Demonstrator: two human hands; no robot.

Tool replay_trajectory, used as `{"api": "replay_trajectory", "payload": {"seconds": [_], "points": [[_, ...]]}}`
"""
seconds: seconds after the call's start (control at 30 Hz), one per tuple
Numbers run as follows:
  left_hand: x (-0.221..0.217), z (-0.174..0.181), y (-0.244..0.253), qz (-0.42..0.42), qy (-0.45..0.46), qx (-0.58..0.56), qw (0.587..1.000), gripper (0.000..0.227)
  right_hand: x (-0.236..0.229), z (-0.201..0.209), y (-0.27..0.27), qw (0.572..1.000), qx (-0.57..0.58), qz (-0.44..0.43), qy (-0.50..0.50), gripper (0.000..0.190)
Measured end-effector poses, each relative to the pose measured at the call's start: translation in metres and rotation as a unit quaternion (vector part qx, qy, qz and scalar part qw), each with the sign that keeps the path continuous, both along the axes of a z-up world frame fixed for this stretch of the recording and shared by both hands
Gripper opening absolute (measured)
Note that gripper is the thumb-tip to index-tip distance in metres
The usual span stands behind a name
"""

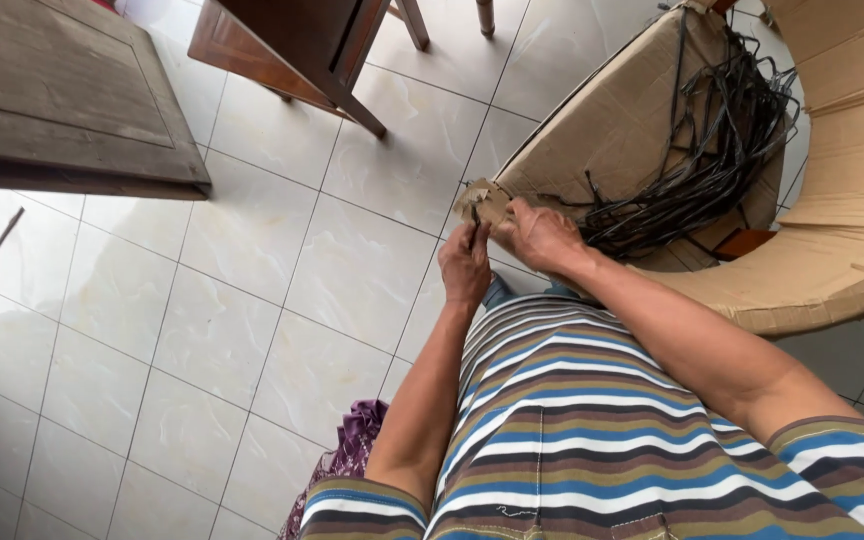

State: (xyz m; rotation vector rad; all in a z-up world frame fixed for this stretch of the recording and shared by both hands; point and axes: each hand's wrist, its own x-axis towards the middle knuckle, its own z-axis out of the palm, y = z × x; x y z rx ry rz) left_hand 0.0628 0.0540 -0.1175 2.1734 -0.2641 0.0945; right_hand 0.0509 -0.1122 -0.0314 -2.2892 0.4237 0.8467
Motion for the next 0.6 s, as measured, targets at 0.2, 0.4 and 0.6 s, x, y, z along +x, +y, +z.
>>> {"api": "replay_trajectory", "payload": {"seconds": [0.2, 0.4, 0.6], "points": [[0.016, 0.028, -0.019, -0.032, 0.149, -0.051, 0.987, 0.035, -0.010, 0.045, -0.014, 0.988, 0.015, 0.009, -0.153, 0.034], [0.010, 0.030, -0.026, -0.127, 0.099, -0.055, 0.985, 0.019, 0.008, 0.063, 0.000, 0.983, 0.027, 0.070, -0.167, 0.030], [0.019, 0.027, -0.018, -0.144, 0.141, -0.043, 0.979, 0.021, 0.023, 0.063, -0.006, 0.981, 0.100, 0.053, -0.155, 0.029]]}}
